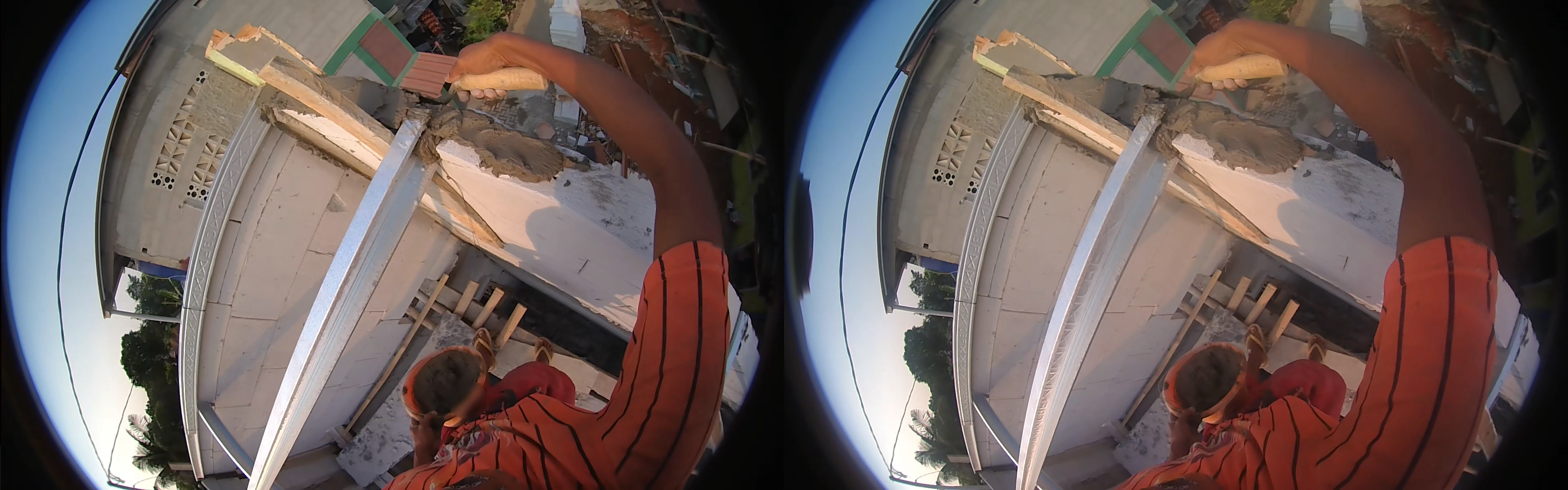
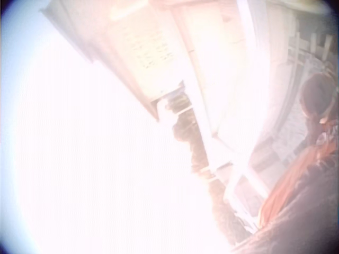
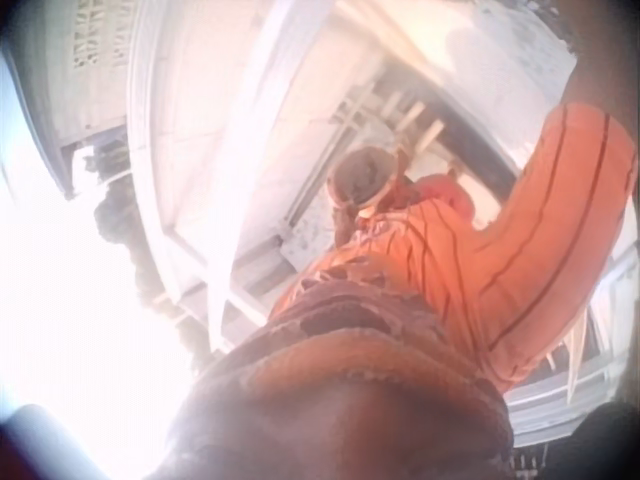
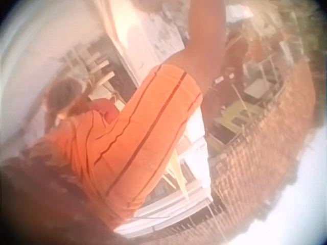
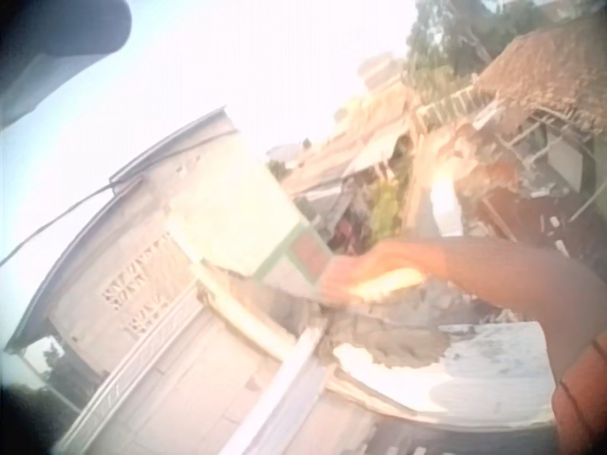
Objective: The person scoops cement from a bucket using a trowel and applies it to a curved wall section. They then use a wooden plank to smooth and level the applied cement along the wall's edge.
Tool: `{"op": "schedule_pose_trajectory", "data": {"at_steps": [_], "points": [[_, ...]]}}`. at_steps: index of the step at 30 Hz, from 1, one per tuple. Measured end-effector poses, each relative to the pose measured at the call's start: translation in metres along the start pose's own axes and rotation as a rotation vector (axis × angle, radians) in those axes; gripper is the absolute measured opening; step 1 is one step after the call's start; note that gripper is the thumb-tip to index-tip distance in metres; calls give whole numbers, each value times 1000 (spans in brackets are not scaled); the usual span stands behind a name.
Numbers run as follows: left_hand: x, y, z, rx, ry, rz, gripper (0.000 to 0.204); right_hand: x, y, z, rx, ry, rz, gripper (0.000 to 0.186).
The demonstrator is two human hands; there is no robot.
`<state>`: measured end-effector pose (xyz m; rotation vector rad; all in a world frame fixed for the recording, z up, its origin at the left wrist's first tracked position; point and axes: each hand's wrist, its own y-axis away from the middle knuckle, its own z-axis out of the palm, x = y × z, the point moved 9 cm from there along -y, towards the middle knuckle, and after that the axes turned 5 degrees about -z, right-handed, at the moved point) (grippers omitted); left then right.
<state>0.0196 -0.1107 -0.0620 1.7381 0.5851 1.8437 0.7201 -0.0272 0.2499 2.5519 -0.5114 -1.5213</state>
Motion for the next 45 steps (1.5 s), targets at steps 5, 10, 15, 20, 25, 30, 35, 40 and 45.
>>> {"op": "schedule_pose_trajectory", "data": {"at_steps": [5, 10, 15, 20, 25, 30, 35, 40, 45], "points": [[7, -5, 8, -1, -153, 13, 39, 20, 32, -11, 45, 149, 123, 39], [12, -8, 23, -40, -116, 12, 39, 10, 77, -22, 210, 151, 141, 41], [25, -15, 52, -164, -121, 64, 38, 4, 126, -54, 366, 87, 38, 43], [29, -28, 79, -252, -136, 79, 40, -59, 217, -33, 553, -27, -258, 42], [42, -40, 116, -317, -178, 96, 40, -115, 286, 66, 452, -374, -684, 41], [32, -58, 124, -348, -167, 148, 39, 12, 210, 329, -163, -1046, 48, 37], [43, -31, 140, -345, -246, 129, 39, 148, 197, 437, -195, -500, 379, 31], [32, -21, 131, -344, -285, 113, 35, 120, 171, 361, -46, 562, 169, 30], [25, -12, 136, -362, -376, 120, 34, 151, 146, 358, -145, 826, 271, 28]]}}
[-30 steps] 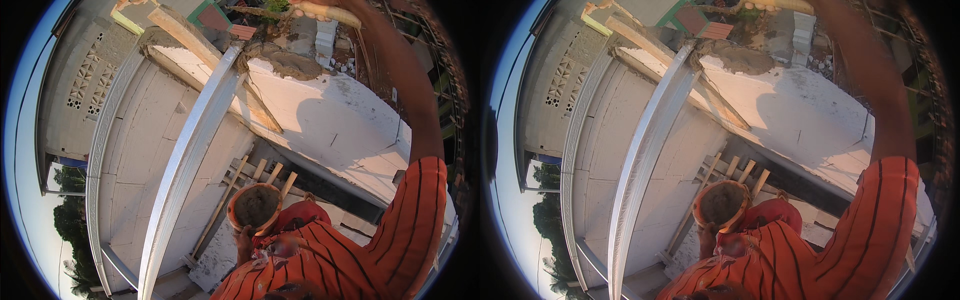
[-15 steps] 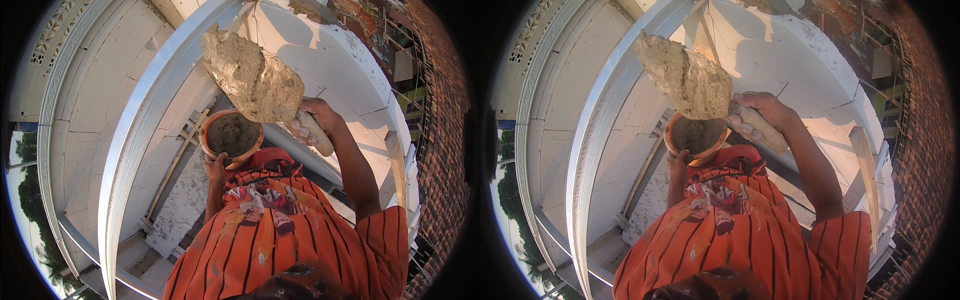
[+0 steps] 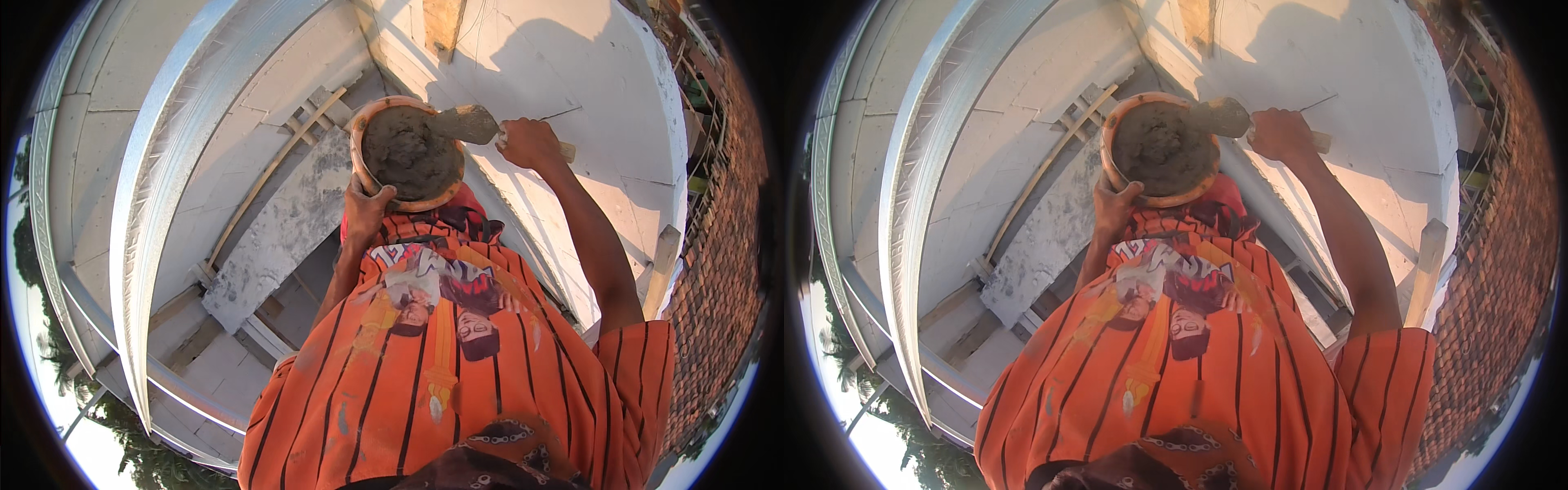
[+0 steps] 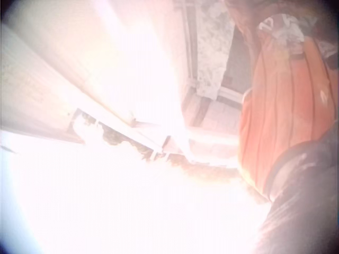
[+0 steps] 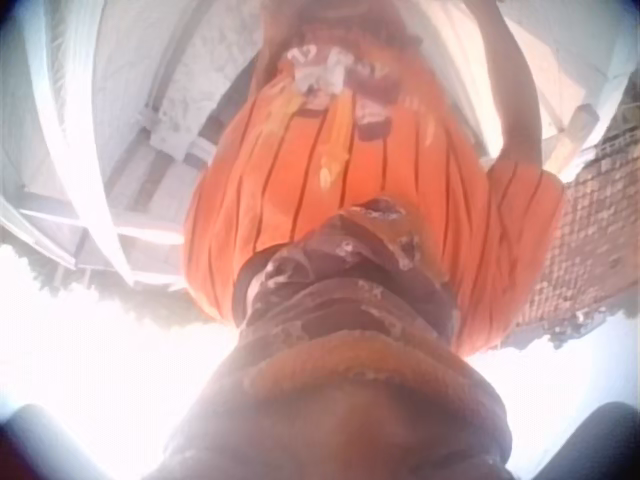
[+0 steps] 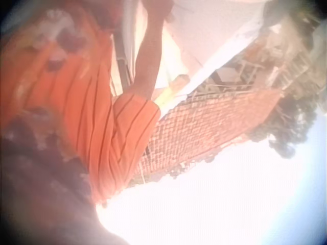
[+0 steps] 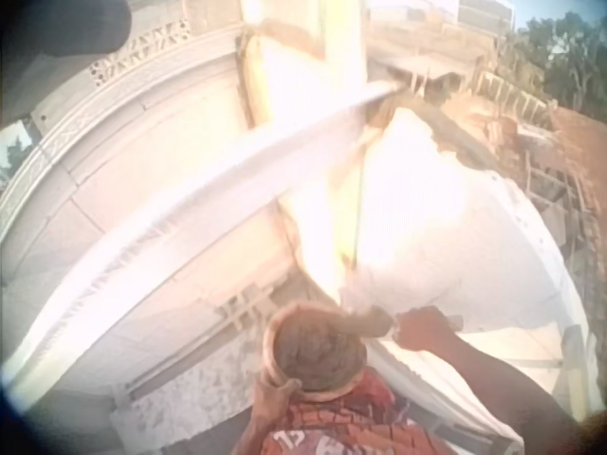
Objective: The person scoops cement from a bucket using a trowel and applies it to a curved wall section. They then use a wooden plank to smooth and level the applied cement along the wall's edge.
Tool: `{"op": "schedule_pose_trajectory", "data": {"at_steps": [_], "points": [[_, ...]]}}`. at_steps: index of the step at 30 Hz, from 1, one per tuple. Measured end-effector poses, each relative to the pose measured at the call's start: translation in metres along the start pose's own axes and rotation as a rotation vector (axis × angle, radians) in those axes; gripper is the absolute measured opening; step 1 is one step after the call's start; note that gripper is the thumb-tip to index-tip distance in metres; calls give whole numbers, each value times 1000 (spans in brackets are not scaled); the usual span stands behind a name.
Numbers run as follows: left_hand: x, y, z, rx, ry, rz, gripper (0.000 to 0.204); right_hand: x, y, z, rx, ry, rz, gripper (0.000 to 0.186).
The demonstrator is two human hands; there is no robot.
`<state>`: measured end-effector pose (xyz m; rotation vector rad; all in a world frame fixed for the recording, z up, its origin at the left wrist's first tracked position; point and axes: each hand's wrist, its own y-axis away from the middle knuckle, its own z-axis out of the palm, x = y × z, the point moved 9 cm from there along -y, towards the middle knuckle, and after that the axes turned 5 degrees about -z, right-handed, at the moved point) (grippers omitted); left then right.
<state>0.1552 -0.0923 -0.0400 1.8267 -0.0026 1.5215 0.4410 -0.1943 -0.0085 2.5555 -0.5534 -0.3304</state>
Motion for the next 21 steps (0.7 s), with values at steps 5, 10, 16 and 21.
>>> {"op": "schedule_pose_trajectory", "data": {"at_steps": [5, 10, 16, 21], "points": [[-5, 0, 4, 16, -92, 84, 31, -62, 0, 64, -72, -284, -117, 31], [-10, 11, 16, 13, 121, -27, 26, -42, 16, 97, -137, -614, -130, 34], [-8, 2, 27, -72, 7, -44, 26, -9, 50, 80, 44, -868, -134, 33], [-13, -15, 29, -121, -180, 1, 32, 1, 85, 58, 377, -648, 9, 38]]}}
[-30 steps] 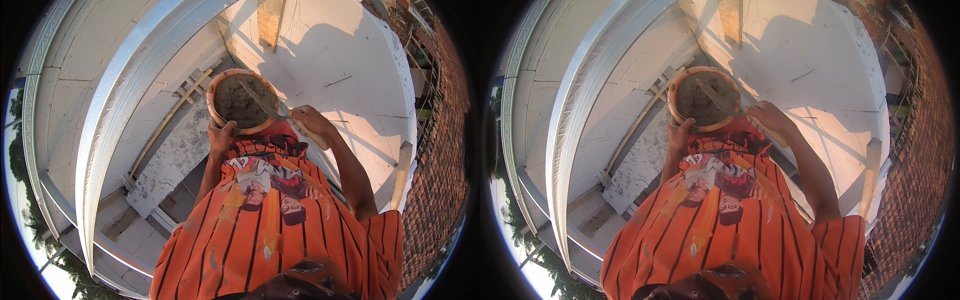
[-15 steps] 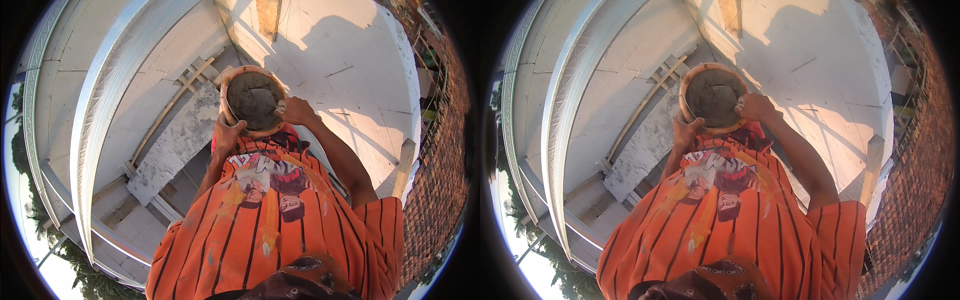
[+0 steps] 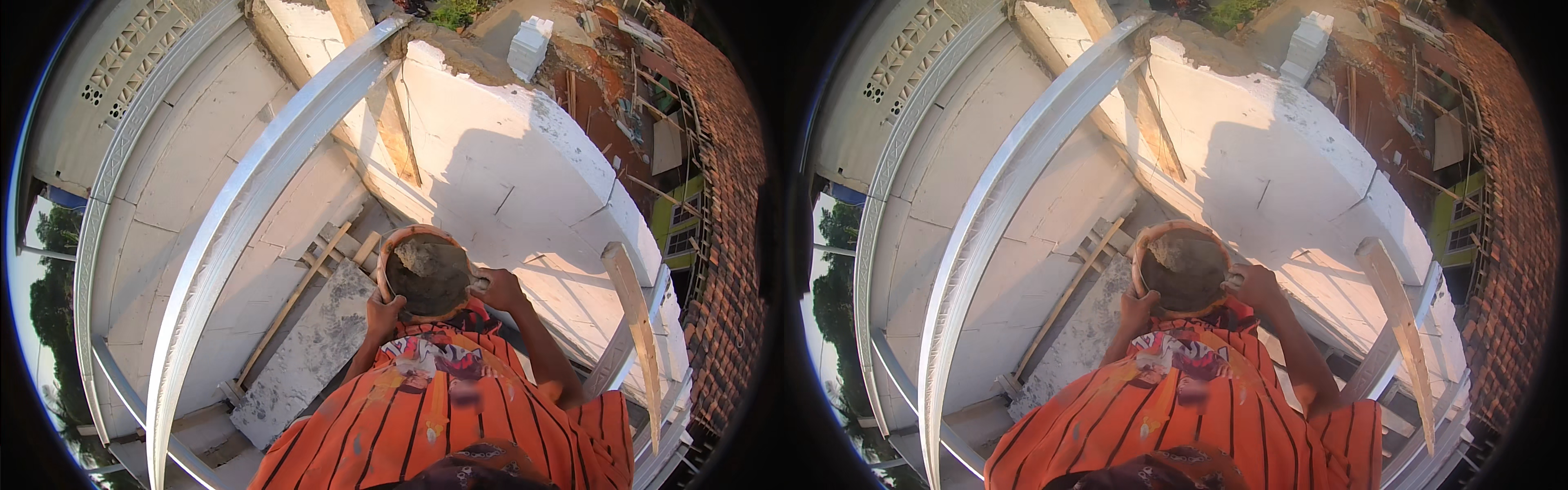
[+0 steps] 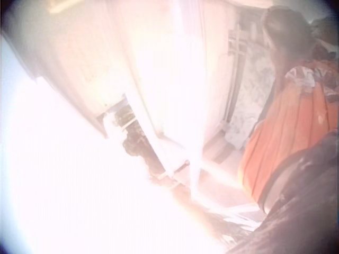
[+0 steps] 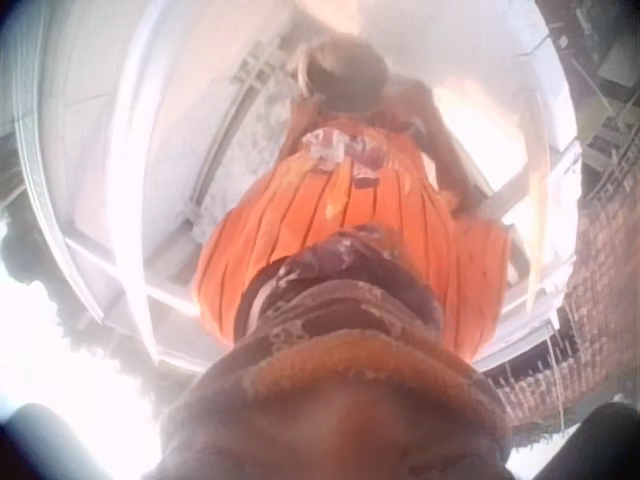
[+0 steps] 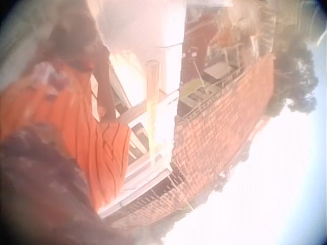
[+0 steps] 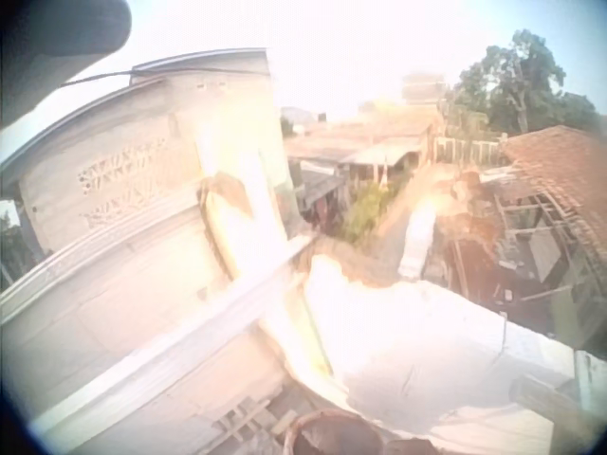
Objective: The person scoops cement from a bucket using a trowel and applies it to a curved wall section. They then use a wooden plank to smooth and level the applied cement along the wall's edge.
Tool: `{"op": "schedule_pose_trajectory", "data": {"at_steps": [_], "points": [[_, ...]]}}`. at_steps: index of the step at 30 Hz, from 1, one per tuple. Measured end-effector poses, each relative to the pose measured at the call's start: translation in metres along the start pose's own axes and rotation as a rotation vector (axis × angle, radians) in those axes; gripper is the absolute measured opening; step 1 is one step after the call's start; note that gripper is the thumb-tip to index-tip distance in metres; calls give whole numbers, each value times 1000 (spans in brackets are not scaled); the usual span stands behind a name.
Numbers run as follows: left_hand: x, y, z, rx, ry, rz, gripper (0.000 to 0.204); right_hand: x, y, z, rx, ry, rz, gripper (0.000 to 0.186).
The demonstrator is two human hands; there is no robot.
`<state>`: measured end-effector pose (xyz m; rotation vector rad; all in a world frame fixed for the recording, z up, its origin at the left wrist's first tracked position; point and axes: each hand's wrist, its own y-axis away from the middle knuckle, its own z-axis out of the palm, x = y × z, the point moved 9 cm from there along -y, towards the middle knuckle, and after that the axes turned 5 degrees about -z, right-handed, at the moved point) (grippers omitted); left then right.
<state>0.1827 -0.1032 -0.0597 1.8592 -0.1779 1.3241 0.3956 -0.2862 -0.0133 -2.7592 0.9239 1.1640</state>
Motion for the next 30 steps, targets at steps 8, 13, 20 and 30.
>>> {"op": "schedule_pose_trajectory", "data": {"at_steps": [8, 13, 20, 30], "points": [[-12, 0, 34, -139, 123, -79, 21, 22, 36, -15, 42, 347, 114, 30], [-6, -6, 47, -246, -5, -26, 23, 58, 32, 18, -233, 456, 303, 29], [5, -17, 54, -301, -118, 56, 24, 25, 33, 79, -258, 55, 305, 35], [11, -41, 54, -338, -312, 26, 27, 15, 76, -10, 38, -125, 384, 33]]}}
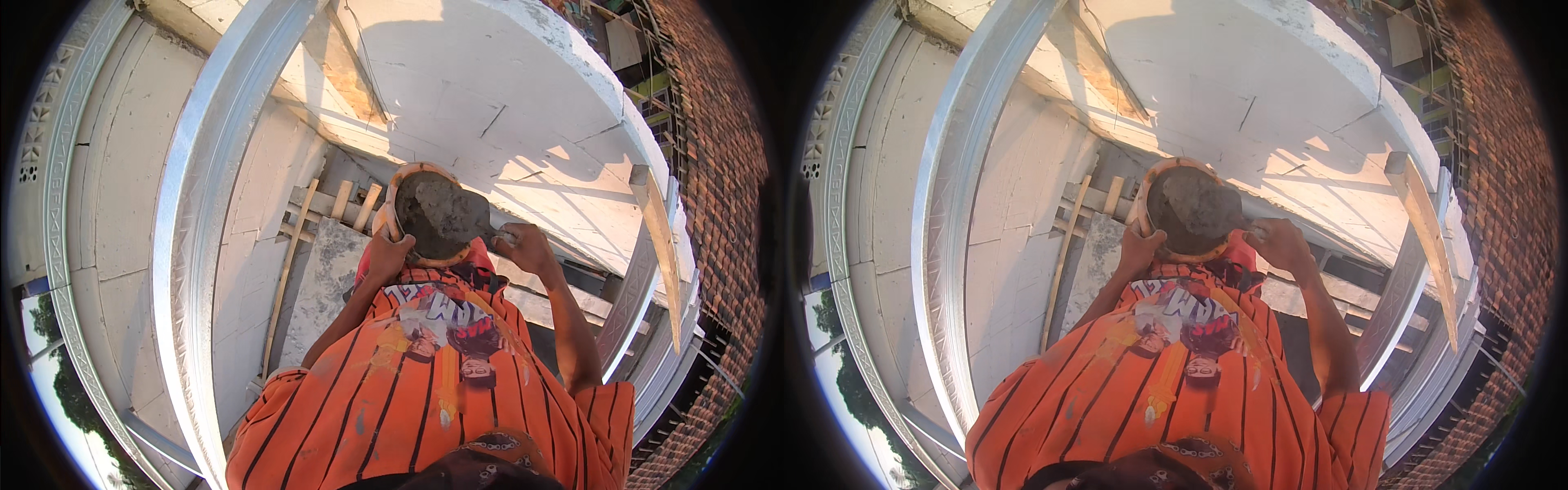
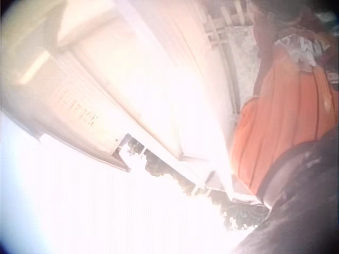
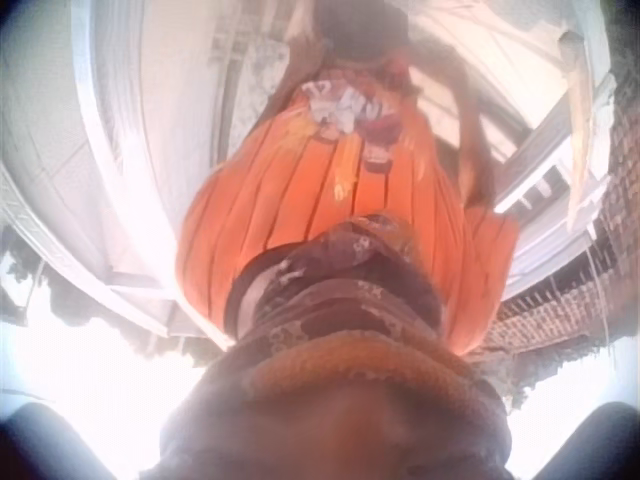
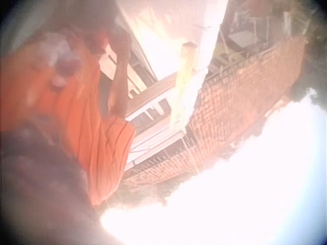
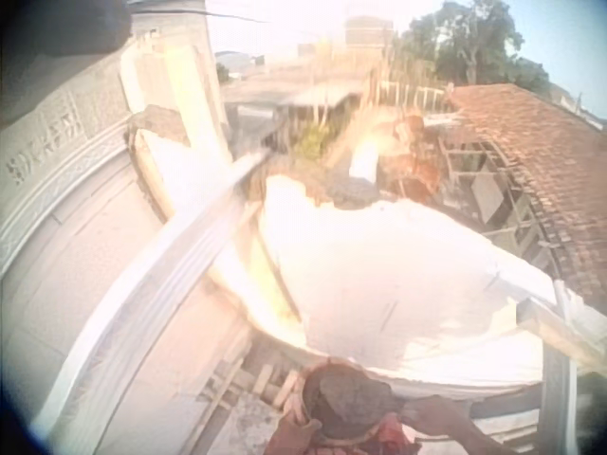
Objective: The person scoops cement from a bucket using a trowel and applies it to a curved wall section. They then use a wooden plank to smooth and level the applied cement along the wall's edge.
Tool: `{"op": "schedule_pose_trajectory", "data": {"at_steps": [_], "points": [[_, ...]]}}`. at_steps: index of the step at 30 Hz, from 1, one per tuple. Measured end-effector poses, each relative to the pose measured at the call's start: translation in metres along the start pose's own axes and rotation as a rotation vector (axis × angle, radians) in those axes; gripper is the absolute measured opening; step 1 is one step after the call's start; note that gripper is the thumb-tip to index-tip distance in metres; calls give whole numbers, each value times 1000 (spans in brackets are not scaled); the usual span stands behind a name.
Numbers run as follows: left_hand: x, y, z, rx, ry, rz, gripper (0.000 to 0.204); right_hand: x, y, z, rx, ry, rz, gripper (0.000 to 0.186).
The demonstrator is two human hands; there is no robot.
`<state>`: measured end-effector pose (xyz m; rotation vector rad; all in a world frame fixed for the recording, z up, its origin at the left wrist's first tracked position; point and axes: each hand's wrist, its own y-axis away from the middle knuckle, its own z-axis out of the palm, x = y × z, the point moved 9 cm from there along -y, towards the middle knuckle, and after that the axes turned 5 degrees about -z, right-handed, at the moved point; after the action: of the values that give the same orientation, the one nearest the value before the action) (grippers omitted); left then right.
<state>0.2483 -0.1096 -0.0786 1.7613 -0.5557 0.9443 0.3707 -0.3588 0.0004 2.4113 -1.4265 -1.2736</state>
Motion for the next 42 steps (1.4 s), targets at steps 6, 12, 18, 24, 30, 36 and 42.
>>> {"op": "schedule_pose_trajectory", "data": {"at_steps": [6, 12, 18, 24, 30, 36, 42], "points": [[5, -15, 11, -58, -111, 90, 23, -90, 41, -101, 50, -456, -144, 14], [41, -2, 17, -56, -180, 149, 27, -193, 69, -258, 525, -234, -377, 26], [39, -1, 21, -112, -131, 186, 32, -266, 53, -318, 1174, 741, -424, 25], [52, 17, 17, -46, -196, 182, 28, -259, 13, -288, 976, 851, -248, 31], [38, 12, 17, -52, -100, 198, 24, -271, 54, -304, 1157, 794, -288, 29], [44, 11, 20, -63, -139, 210, 22, -258, 30, -307, 966, 870, -245, 31], [46, 10, 21, -58, -169, 256, 27, -264, 18, -355, 681, 387, -326, 32]]}}
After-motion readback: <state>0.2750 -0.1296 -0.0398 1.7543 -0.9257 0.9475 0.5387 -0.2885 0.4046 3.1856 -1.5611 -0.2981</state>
